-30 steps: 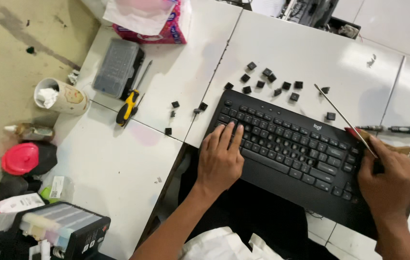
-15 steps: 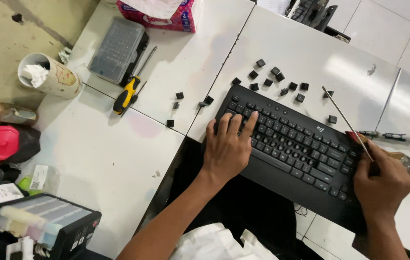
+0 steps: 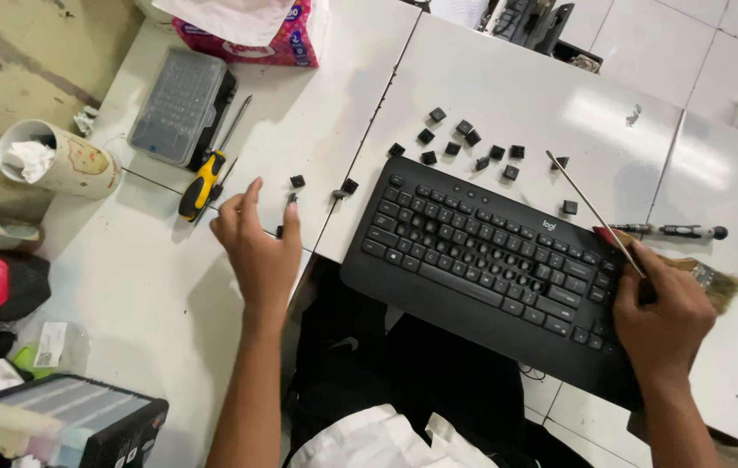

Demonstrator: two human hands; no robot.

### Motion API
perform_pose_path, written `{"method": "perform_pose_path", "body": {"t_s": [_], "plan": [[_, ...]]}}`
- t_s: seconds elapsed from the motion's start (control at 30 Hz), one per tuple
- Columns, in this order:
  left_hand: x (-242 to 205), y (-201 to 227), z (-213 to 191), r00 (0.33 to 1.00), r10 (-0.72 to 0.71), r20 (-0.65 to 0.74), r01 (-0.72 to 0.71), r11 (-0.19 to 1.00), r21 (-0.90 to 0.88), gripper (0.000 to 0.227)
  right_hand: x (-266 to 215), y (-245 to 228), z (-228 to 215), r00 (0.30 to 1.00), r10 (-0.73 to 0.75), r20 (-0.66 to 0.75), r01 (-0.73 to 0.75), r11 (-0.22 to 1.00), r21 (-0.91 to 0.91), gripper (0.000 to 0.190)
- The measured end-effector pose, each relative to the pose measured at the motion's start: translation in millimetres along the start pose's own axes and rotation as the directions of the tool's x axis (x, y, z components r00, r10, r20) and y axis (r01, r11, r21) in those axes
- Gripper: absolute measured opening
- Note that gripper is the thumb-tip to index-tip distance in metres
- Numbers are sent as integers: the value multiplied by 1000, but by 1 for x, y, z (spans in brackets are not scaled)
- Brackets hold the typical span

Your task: The person removes and replaces individual keycaps on a black Logitech keyboard using fingers and a metal tool. They pick up keycaps from the table, press them into place, and use a screwdriver-like tool to pry or adjust keys.

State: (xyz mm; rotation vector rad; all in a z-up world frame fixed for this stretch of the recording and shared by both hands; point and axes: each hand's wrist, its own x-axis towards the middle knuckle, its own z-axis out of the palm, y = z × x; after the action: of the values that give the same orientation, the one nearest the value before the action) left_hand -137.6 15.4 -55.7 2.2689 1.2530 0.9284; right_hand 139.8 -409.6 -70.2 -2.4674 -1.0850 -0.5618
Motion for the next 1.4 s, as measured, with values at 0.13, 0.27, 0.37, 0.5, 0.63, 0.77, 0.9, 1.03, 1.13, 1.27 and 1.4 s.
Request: {"method": "perform_pose_path", "body": {"t_s": [0.13, 0.27, 0.37, 0.5, 0.63, 0.77, 0.9, 1.03, 1.13, 1.27, 1.4], "plan": [[24, -27, -20, 890, -319, 325, 345, 938, -24, 59, -2, 2, 3, 1000, -11, -3, 11, 1000, 17, 36], [29, -38, -4, 918, -228, 325, 247, 969, -17, 46, -4, 4, 3, 1000, 4, 1, -4, 1000, -8, 33], [26, -36, 7, 928, -207, 310, 206, 978, 34, 39, -4, 4, 3, 1000, 3, -2, -3, 1000, -1, 33], [19, -38, 20, 967, -78, 241, 63, 996, 69, 25, -7, 8, 7, 1000, 1, -14, -1, 1000, 6, 33], [18, -30, 19, 971, -88, 223, 82, 996, 39, 22, -2, 1, 1, 1000, 5, 6, -5, 1000, -19, 30], [22, -27, 14, 948, -138, 286, 139, 990, 15, 27, -4, 4, 3, 1000, 1, 10, -1, 1000, -1, 35], [25, -26, 12, 942, -125, 311, 132, 991, -2, 26, -6, 5, 5, 1000, 15, 7, -15, 1000, -25, 33], [28, -33, 15, 958, -23, 287, 36, 999, -41, 23, -5, 4, 4, 1000, 19, 8, -19, 1000, -15, 33], [32, -29, 5, 937, -23, 349, 49, 997, -64, 25, -5, 5, 3, 1000, 3, 13, -2, 999, -37, 32], [34, -32, -21, 896, -110, 431, 154, 986, -69, 51, -7, 8, 6, 1000, -5, 5, 5, 999, -34, 33], [26, -35, -32, 837, -122, 534, 113, 992, 50, 48, -11, 14, 10, 1000, 3, 3, -3, 999, -43, 34]]}}
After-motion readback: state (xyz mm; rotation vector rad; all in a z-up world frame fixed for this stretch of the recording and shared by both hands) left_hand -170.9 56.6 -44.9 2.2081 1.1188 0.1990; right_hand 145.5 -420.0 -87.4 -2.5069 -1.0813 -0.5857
